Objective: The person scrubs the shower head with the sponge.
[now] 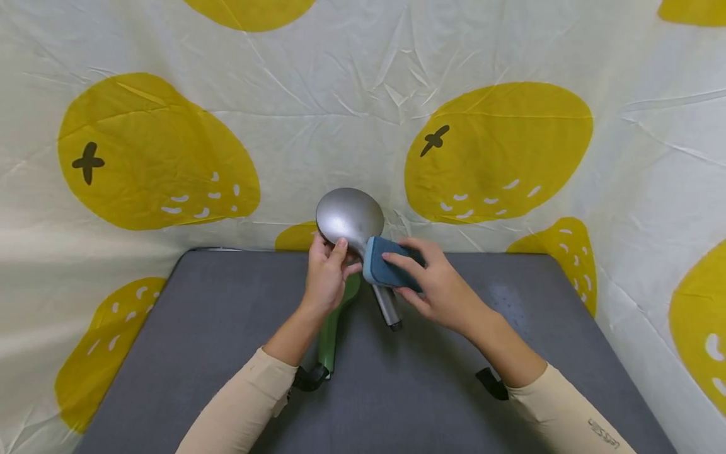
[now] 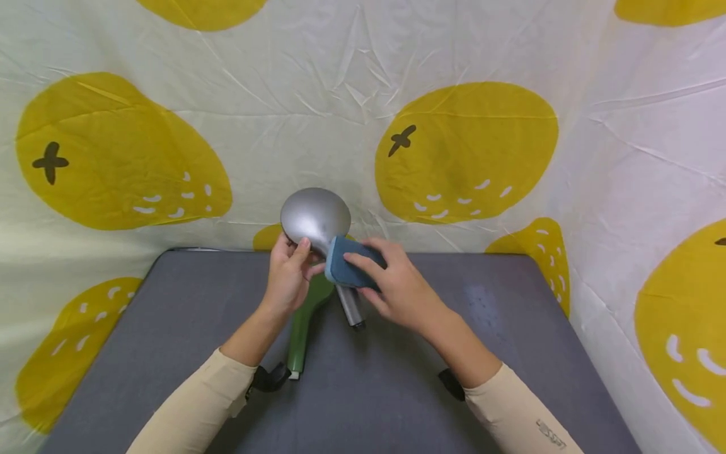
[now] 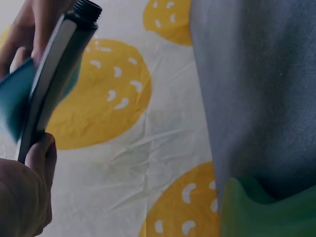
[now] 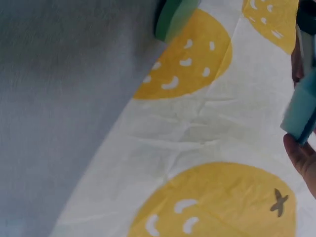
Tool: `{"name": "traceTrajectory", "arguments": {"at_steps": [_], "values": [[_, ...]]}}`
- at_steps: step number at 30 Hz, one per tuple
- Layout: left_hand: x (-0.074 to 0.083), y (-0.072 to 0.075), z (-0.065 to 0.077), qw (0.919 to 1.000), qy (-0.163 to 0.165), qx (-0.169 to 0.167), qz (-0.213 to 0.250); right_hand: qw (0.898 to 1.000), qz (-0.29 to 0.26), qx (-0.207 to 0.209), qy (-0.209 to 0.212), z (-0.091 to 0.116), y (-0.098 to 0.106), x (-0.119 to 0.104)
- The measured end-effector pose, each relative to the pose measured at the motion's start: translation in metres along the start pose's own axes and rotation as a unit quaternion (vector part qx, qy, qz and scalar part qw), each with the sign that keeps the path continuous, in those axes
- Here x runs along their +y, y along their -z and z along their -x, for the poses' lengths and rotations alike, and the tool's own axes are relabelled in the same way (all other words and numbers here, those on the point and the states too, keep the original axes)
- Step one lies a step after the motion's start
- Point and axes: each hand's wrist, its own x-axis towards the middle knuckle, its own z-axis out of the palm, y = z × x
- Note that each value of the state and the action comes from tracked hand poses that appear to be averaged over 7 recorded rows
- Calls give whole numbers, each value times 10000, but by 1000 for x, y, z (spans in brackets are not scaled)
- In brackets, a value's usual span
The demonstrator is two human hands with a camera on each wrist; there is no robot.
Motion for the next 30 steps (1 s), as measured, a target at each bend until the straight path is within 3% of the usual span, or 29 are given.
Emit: {"name": "traceTrajectory", "arguments": {"at_steps": [6, 12, 15, 19, 23, 25, 27, 30], "values": [[2, 4, -5, 9985, 221, 439, -240, 9950, 212, -568, 792, 22, 5, -7], [5, 6, -10, 9967, 261, 729, -222, 9950, -575, -540, 610, 53, 2, -2], [5, 6, -12, 9959, 267, 836, -202, 9952, -613, -398, 657, 57, 1, -1], [2, 5, -13, 9947, 331, 896, -375, 9913, 223, -167, 1287, 51, -1, -11], [1, 5, -14, 9945, 263, 917, -428, 9784, 1080, -326, 1735, 42, -6, -26], [1, 6, -15, 9946, 248, 920, -410, 9761, 1224, -523, 1720, 40, -9, -30], [1, 7, -15, 9948, 266, 919, -353, 9803, 1068, -611, 1542, 38, -9, -30], [2, 9, -17, 9949, 293, 925, -256, 9923, 326, -598, 1034, 40, -8, -22]]}}
